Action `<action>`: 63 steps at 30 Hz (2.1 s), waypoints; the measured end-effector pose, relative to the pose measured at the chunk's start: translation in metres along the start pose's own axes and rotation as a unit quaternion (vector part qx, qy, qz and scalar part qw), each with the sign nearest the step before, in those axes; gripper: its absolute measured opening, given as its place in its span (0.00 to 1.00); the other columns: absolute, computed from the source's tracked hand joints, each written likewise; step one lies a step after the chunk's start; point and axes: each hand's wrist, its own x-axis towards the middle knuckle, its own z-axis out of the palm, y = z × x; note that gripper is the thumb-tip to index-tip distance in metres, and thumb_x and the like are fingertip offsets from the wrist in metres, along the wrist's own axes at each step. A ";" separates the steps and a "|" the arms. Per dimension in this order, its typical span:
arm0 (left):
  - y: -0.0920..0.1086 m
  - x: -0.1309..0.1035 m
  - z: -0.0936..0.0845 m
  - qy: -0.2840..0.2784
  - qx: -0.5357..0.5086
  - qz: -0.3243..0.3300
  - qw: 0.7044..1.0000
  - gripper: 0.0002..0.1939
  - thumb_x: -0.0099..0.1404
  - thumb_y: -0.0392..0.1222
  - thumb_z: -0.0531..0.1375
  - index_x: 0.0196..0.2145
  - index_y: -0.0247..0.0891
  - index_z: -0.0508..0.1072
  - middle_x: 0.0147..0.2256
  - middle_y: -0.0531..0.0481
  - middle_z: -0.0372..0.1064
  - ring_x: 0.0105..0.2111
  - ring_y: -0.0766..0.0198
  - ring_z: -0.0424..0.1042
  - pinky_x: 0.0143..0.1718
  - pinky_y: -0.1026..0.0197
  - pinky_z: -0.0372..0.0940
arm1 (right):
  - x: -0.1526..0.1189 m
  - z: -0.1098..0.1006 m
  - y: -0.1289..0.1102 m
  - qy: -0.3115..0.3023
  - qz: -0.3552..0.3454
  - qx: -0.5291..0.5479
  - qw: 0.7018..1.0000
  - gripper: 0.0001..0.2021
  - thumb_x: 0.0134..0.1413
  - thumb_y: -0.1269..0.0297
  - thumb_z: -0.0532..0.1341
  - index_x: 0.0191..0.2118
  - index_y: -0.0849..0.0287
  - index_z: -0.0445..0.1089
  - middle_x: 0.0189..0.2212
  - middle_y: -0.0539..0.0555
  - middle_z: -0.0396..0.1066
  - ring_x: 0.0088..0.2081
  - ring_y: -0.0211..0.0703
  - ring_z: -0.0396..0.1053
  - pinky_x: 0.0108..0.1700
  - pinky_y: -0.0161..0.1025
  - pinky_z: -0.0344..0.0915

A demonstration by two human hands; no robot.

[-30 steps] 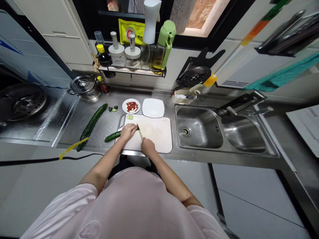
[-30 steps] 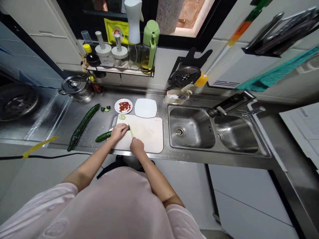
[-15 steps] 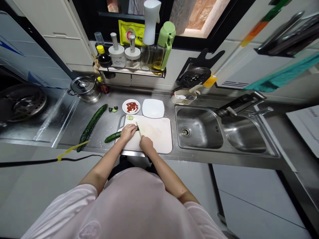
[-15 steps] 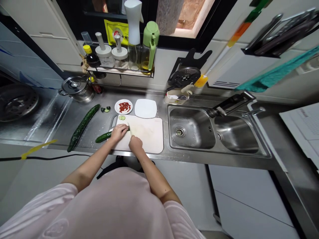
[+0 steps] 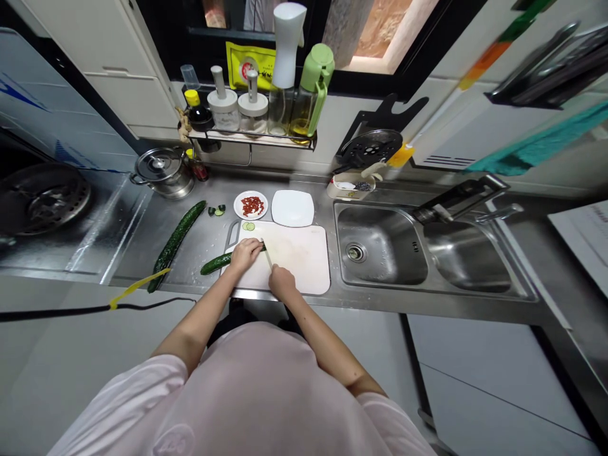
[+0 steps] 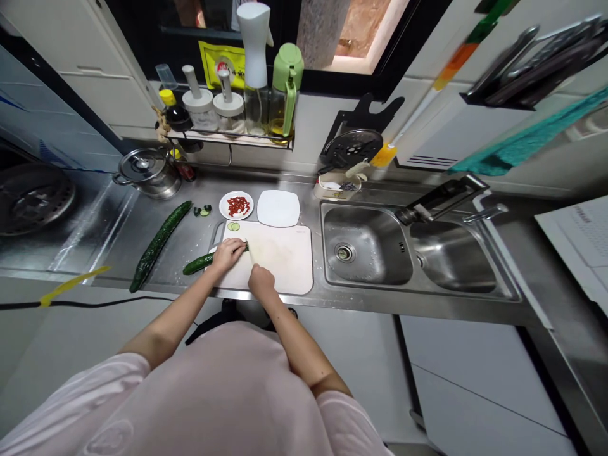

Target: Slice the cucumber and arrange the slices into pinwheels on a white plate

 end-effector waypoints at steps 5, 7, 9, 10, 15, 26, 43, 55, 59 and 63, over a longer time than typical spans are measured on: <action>0.000 0.000 0.000 0.000 0.000 -0.002 1.000 0.13 0.69 0.43 0.53 0.41 0.42 0.76 0.41 0.48 0.73 0.43 0.59 0.69 0.46 0.57 0.63 | 0.006 -0.001 -0.002 -0.001 -0.002 0.003 1.000 0.11 0.58 0.75 0.50 0.45 0.63 0.65 0.40 0.62 0.74 0.43 0.48 0.73 0.41 0.39 0.64; -0.001 0.000 0.000 -0.002 0.001 -0.005 1.000 0.13 0.68 0.43 0.53 0.41 0.42 0.77 0.41 0.48 0.73 0.43 0.59 0.69 0.47 0.57 0.63 | 0.007 -0.001 -0.003 0.005 -0.003 0.004 1.000 0.12 0.58 0.75 0.50 0.45 0.63 0.65 0.40 0.63 0.74 0.43 0.48 0.73 0.41 0.39 0.64; -0.001 0.000 0.000 -0.006 0.002 -0.005 1.000 0.12 0.68 0.43 0.53 0.41 0.42 0.77 0.42 0.47 0.73 0.43 0.59 0.69 0.47 0.57 0.63 | 0.009 -0.003 -0.004 0.007 -0.002 0.007 1.000 0.12 0.58 0.75 0.50 0.45 0.63 0.65 0.40 0.63 0.74 0.43 0.49 0.73 0.41 0.39 0.64; -0.001 0.000 0.000 -0.007 0.003 -0.006 1.000 0.12 0.68 0.43 0.53 0.41 0.42 0.77 0.42 0.47 0.73 0.43 0.59 0.69 0.47 0.57 0.63 | 0.010 -0.003 -0.005 0.007 -0.002 0.009 1.000 0.12 0.57 0.75 0.50 0.45 0.64 0.65 0.39 0.63 0.74 0.43 0.49 0.73 0.41 0.39 0.64; -0.001 0.000 -0.001 -0.007 0.001 -0.007 1.000 0.12 0.68 0.43 0.53 0.41 0.43 0.77 0.42 0.48 0.73 0.43 0.59 0.69 0.47 0.57 0.63 | 0.016 -0.006 -0.009 0.012 0.003 0.018 1.000 0.12 0.58 0.76 0.50 0.46 0.63 0.63 0.39 0.63 0.74 0.44 0.48 0.72 0.41 0.39 0.64; 0.000 -0.001 -0.001 0.003 0.003 0.005 1.000 0.12 0.68 0.43 0.54 0.41 0.43 0.76 0.41 0.48 0.73 0.42 0.60 0.68 0.46 0.58 0.63 | 0.006 0.002 -0.006 0.004 0.011 0.017 1.000 0.11 0.58 0.74 0.51 0.46 0.63 0.63 0.40 0.63 0.73 0.44 0.48 0.72 0.41 0.39 0.64; 0.000 -0.001 -0.002 -0.003 0.009 -0.004 1.000 0.12 0.68 0.43 0.53 0.40 0.43 0.76 0.43 0.48 0.72 0.43 0.59 0.68 0.47 0.57 0.63 | 0.010 -0.004 -0.012 -0.005 0.018 0.028 0.999 0.13 0.58 0.76 0.51 0.47 0.63 0.63 0.40 0.63 0.73 0.45 0.49 0.72 0.42 0.39 0.64; 0.004 0.000 -0.006 -0.003 0.007 0.001 1.000 0.11 0.68 0.42 0.53 0.41 0.43 0.76 0.42 0.48 0.72 0.44 0.59 0.68 0.48 0.57 0.63 | 0.009 -0.011 -0.012 -0.005 0.012 0.038 0.999 0.13 0.58 0.76 0.51 0.48 0.64 0.63 0.42 0.63 0.73 0.46 0.48 0.71 0.42 0.38 0.64; 0.004 0.000 -0.006 -0.002 0.006 0.003 1.000 0.12 0.68 0.42 0.53 0.41 0.42 0.76 0.42 0.47 0.72 0.44 0.59 0.68 0.48 0.57 0.62 | -0.002 -0.002 -0.005 -0.011 0.017 0.037 0.999 0.13 0.57 0.76 0.52 0.47 0.64 0.63 0.41 0.63 0.73 0.44 0.48 0.72 0.41 0.38 0.64; 0.005 0.000 -0.006 -0.002 0.002 0.002 1.000 0.12 0.68 0.42 0.53 0.41 0.42 0.76 0.42 0.47 0.72 0.44 0.59 0.68 0.49 0.57 0.62 | -0.013 0.007 0.001 -0.017 0.026 0.029 0.999 0.12 0.57 0.76 0.51 0.46 0.64 0.63 0.40 0.64 0.73 0.44 0.48 0.72 0.40 0.38 0.65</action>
